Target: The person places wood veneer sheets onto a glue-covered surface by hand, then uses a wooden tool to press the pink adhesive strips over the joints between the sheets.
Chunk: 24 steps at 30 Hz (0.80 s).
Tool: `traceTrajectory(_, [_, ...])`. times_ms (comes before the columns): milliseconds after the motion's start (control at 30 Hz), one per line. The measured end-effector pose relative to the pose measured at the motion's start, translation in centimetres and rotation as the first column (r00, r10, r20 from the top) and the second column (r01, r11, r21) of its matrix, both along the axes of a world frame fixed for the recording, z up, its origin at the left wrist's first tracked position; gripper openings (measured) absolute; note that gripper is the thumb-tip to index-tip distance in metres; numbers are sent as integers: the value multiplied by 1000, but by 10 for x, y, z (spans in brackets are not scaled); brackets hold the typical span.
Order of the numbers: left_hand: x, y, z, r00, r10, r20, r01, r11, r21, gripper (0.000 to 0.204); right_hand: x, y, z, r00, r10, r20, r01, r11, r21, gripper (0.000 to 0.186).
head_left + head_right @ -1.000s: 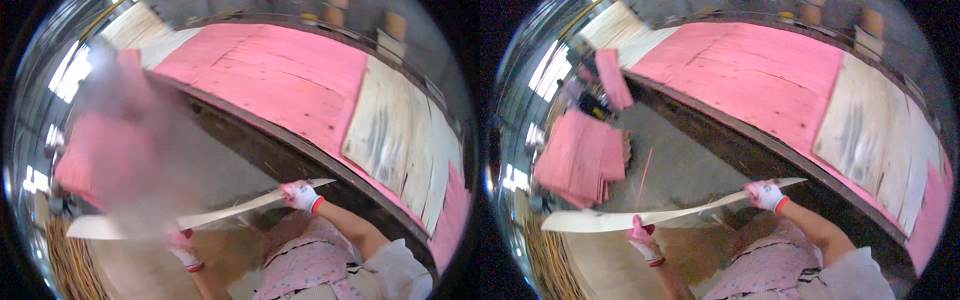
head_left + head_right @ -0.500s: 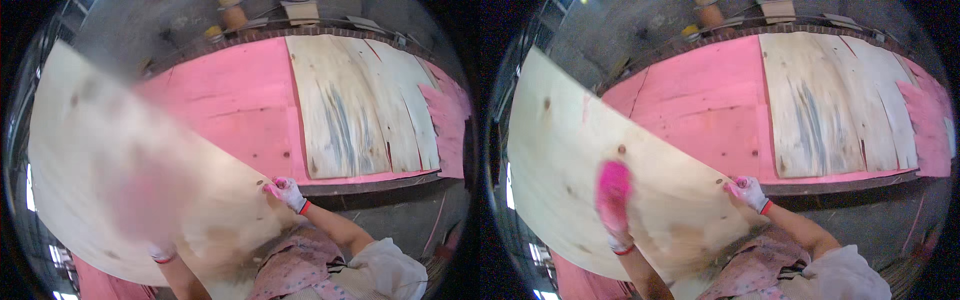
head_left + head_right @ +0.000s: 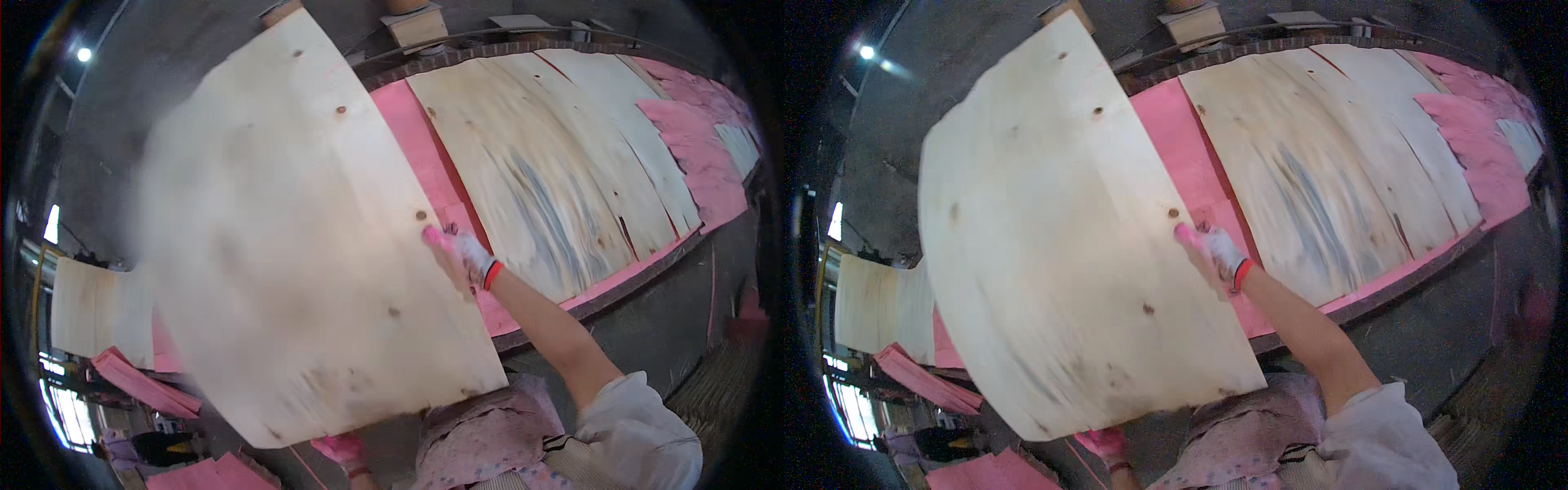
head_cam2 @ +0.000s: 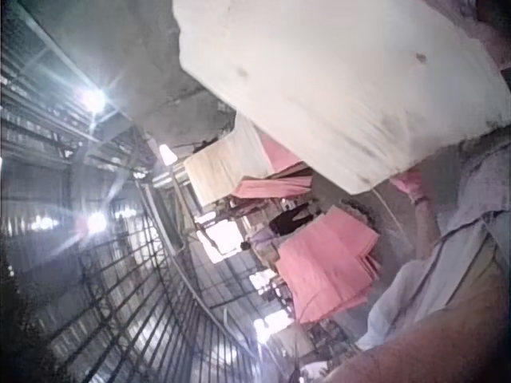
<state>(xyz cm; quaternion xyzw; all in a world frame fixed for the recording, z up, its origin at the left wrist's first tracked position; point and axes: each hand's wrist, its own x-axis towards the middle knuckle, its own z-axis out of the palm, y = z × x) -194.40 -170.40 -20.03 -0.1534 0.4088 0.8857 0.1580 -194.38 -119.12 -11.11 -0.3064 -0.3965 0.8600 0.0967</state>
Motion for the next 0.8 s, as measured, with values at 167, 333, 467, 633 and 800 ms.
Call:
traceTrajectory(167, [-132, -9, -70, 985, -42, 166, 53, 996, -65, 43, -7, 17, -51, 993, -119, -10, 118, 968, 223, 57])
traceTrajectory(333, [-182, 29, -112, 873, -369, 318, 378, 925, 34, 27, 67, -36, -116, 915, -100, 391, -13, 961, 276, 73])
traceTrajectory(467, [-168, 31, -142, 808, -238, 540, 381, 909, -169, 29, 118, -79, -133, 891, -125, 437, 41, 980, 197, 66])
traceTrajectory(633, [-159, -8, -155, 477, -865, 155, 546, 153, -823, 22, 135, -109, -92, 873, -383, 303, 320, 917, 237, 63])
traceTrajectory(800, [-172, 13, -157, 514, -717, 471, 850, 500, -167, 28, 140, -92, -112, 837, -462, 292, 438, 887, 149, 69])
